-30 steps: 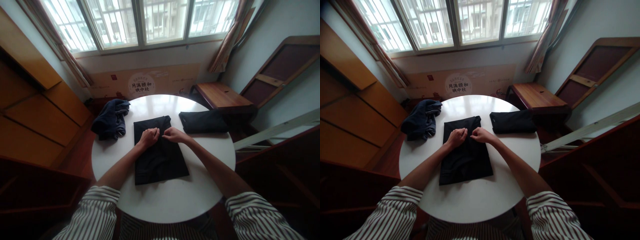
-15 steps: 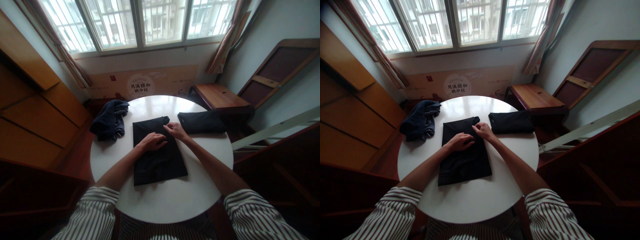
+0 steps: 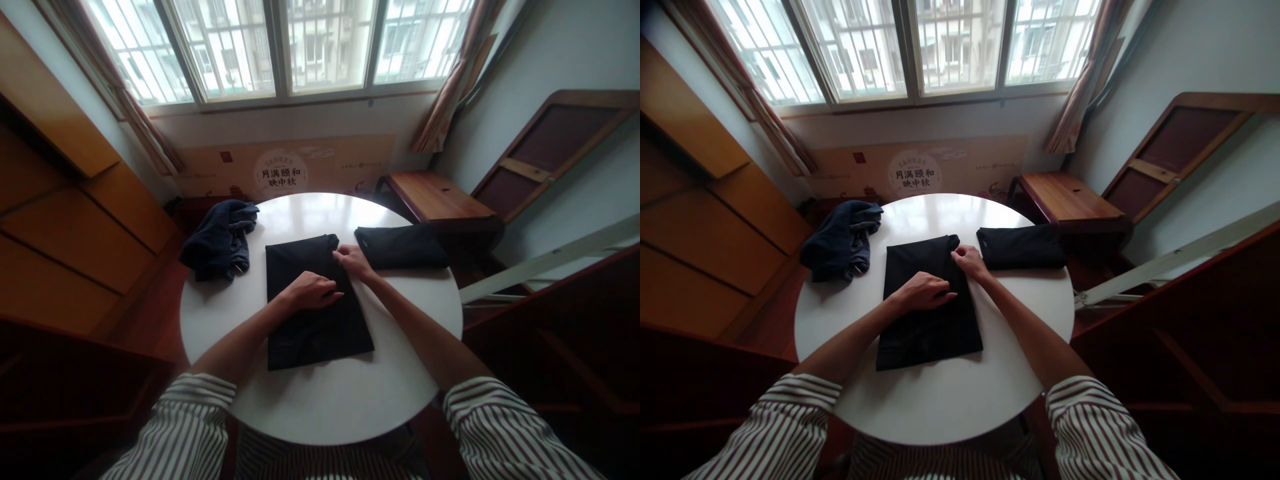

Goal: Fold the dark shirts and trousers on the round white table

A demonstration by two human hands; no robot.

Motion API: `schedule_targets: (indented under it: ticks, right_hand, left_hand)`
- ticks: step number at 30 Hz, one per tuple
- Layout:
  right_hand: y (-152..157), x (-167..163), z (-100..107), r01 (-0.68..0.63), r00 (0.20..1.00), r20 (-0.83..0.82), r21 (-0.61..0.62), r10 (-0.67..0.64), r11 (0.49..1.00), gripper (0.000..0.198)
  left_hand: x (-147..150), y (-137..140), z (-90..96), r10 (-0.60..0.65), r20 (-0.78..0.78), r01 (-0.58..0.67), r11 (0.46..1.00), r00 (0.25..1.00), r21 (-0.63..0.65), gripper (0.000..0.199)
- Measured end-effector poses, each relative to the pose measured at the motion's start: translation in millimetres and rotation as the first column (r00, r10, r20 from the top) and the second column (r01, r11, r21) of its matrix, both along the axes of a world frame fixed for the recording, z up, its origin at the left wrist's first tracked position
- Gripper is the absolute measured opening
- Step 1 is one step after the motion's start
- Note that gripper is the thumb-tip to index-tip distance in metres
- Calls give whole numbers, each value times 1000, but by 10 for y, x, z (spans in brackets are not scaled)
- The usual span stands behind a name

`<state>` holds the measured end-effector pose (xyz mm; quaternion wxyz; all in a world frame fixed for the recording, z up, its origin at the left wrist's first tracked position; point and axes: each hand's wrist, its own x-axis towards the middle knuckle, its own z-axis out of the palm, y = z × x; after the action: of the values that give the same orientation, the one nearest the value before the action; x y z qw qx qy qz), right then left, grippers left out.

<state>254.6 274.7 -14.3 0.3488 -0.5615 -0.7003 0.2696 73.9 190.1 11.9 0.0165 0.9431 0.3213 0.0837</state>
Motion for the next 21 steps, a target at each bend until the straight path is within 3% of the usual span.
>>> schedule_targets:
  ticks: [5,10,16,21]
  right_hand:
    - [208,-46,177,48,998,41,-60,-45,997,27]
    - [520,-196,348,152,979,152,-123,-133,981,24]
    - [560,-284,318,176,974,177,-178,-144,968,6]
    - [533,-239,248,137,990,60,-254,-126,957,12]
  left_hand:
    - [275,-411,178,177,-110,-186,979,978,-86,60]
    - [370,-576,192,287,-208,-319,937,935,-140,39]
    - [388,-552,175,193,-174,-219,966,966,-141,29]
    - [401,-555,219,188,-45,-190,980,981,-51,32]
